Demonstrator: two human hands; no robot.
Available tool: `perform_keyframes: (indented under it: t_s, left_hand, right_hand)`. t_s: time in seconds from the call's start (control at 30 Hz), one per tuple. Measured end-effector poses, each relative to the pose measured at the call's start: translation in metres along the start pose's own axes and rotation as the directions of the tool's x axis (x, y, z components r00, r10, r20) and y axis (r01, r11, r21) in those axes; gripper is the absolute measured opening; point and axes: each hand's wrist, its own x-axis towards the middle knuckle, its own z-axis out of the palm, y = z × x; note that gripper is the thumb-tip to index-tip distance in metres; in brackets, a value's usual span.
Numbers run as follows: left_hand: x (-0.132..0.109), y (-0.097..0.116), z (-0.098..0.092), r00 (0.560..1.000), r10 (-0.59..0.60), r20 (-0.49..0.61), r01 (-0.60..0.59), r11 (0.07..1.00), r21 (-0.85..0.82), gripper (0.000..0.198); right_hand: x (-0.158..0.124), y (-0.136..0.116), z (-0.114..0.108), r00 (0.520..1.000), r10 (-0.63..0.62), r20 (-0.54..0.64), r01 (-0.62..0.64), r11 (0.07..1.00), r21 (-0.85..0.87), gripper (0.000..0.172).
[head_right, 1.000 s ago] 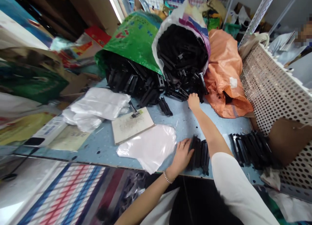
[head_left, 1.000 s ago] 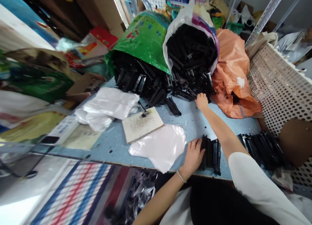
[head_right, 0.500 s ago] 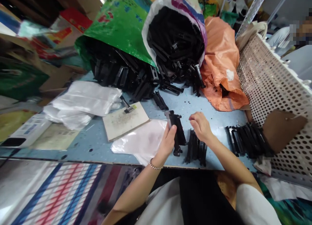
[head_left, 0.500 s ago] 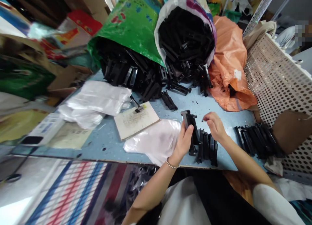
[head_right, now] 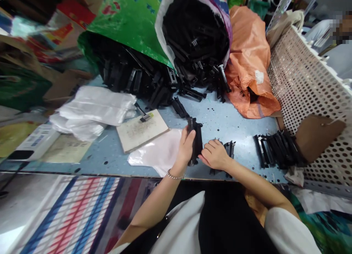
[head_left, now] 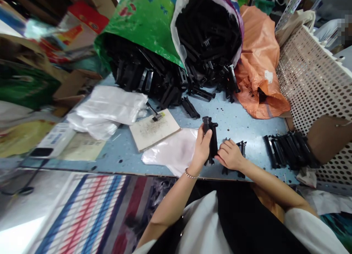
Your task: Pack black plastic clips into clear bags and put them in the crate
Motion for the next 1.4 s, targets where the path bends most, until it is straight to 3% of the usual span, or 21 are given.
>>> perform_keyframes:
  t_s: [0.1, 0.23, 0.3, 0.43, 0.57, 0.63, 0.7, 0.8, 0.87, 0.9, 0.93, 1.0, 1.03, 1.1, 1.17, 1.23, 1.33, 1.4]
  left_hand:
    - [0.001, -0.019, 0.000, 1.000, -0.020, -0.004, 0.021, 0.998, 0.063, 0.035]
    - [-0.021, -0.060, 0.015, 0.991, -0.070, 0.114, 0.033, 0.954, 0.298, 0.035]
    - [-0.037, -0.079, 0.029, 0.987, 0.008, 0.160, -0.074, 0.908, 0.412, 0.037]
    - [-0.051, -0.097, 0.044, 0.965, 0.148, 0.217, -0.248, 0.784, 0.569, 0.052]
    - [-0.033, -0.087, 0.020, 0.965, 0.172, 0.199, -0.251, 0.831, 0.496, 0.048]
    - [-0.014, -0.077, 0.004, 0.982, 0.146, 0.119, -0.181, 0.911, 0.371, 0.046]
    - [0.006, -0.065, -0.004, 0.995, 0.089, 0.042, -0.094, 0.985, 0.145, 0.053]
    - [0.025, -0.045, -0.001, 0.997, -0.004, 0.072, 0.023, 0.961, -0.275, 0.067]
    - [0.023, -0.030, 0.008, 0.987, -0.065, 0.144, 0.119, 0.906, -0.407, 0.065]
    - [0.018, -0.022, 0.012, 0.982, -0.093, 0.166, 0.154, 0.902, -0.404, 0.062]
    - [0.011, -0.016, 0.015, 0.978, -0.113, 0.173, 0.171, 0.913, -0.370, 0.058]
    - [-0.006, -0.004, 0.019, 0.983, -0.098, 0.157, 0.136, 0.956, -0.259, 0.054]
    - [-0.015, 0.000, 0.019, 0.986, -0.065, 0.150, 0.095, 0.975, -0.200, 0.054]
    - [-0.030, 0.009, 0.017, 0.987, 0.007, 0.160, 0.013, 0.992, -0.123, 0.061]
    - [-0.040, 0.018, 0.014, 0.977, -0.015, 0.211, 0.041, 0.992, -0.121, 0.070]
    - [-0.045, 0.027, 0.011, 0.939, -0.146, 0.310, 0.205, 0.965, -0.164, 0.073]
    - [-0.047, 0.034, 0.011, 0.874, -0.284, 0.394, 0.391, 0.893, -0.225, 0.067]
    - [-0.043, 0.032, 0.015, 0.899, -0.279, 0.338, 0.379, 0.883, -0.278, 0.062]
  right_hand:
    - [0.009, 0.008, 0.007, 0.987, 0.103, 0.121, -0.113, 0.991, 0.078, 0.036]
    - [0.072, 0.065, 0.043, 0.947, 0.278, 0.162, -0.296, 0.950, 0.098, 0.038]
    - [0.113, 0.101, 0.070, 0.850, 0.501, 0.159, -0.511, 0.859, 0.021, 0.036]
    - [0.171, 0.154, 0.108, 0.693, 0.685, 0.225, -0.702, 0.712, -0.002, 0.051]
    - [0.176, 0.170, 0.103, 0.626, 0.717, 0.305, -0.767, 0.637, 0.077, 0.044]
    - [0.160, 0.161, 0.090, 0.586, 0.723, 0.367, -0.803, 0.579, 0.141, 0.037]
    - [0.134, 0.140, 0.075, 0.557, 0.688, 0.464, -0.825, 0.520, 0.220, 0.039]
    - [0.080, 0.094, 0.049, 0.560, 0.556, 0.614, -0.826, 0.428, 0.366, 0.051]
    - [0.048, 0.065, 0.029, 0.611, 0.437, 0.660, -0.789, 0.275, 0.549, 0.059]
    - [0.037, 0.054, 0.019, 0.653, 0.458, 0.603, -0.750, 0.284, 0.597, 0.062]
    - [0.029, 0.048, 0.010, 0.699, 0.517, 0.494, -0.698, 0.344, 0.628, 0.064]
    - [0.025, 0.045, -0.007, 0.790, 0.595, 0.146, -0.567, 0.620, 0.542, 0.061]
    - [0.027, 0.047, -0.013, 0.837, 0.546, -0.042, -0.478, 0.766, 0.429, 0.058]
    - [0.036, 0.058, -0.020, 0.921, 0.266, -0.284, -0.231, 0.961, 0.150, 0.050]
    - [0.047, 0.068, -0.023, 0.934, -0.059, -0.352, 0.039, 0.997, -0.064, 0.043]
    - [0.056, 0.076, -0.021, 0.898, -0.275, -0.345, 0.223, 0.958, -0.183, 0.037]
    - [0.067, 0.081, -0.016, 0.878, -0.364, -0.311, 0.292, 0.922, -0.255, 0.044]
    - [0.072, 0.080, -0.013, 0.893, -0.318, -0.319, 0.224, 0.928, -0.297, 0.050]
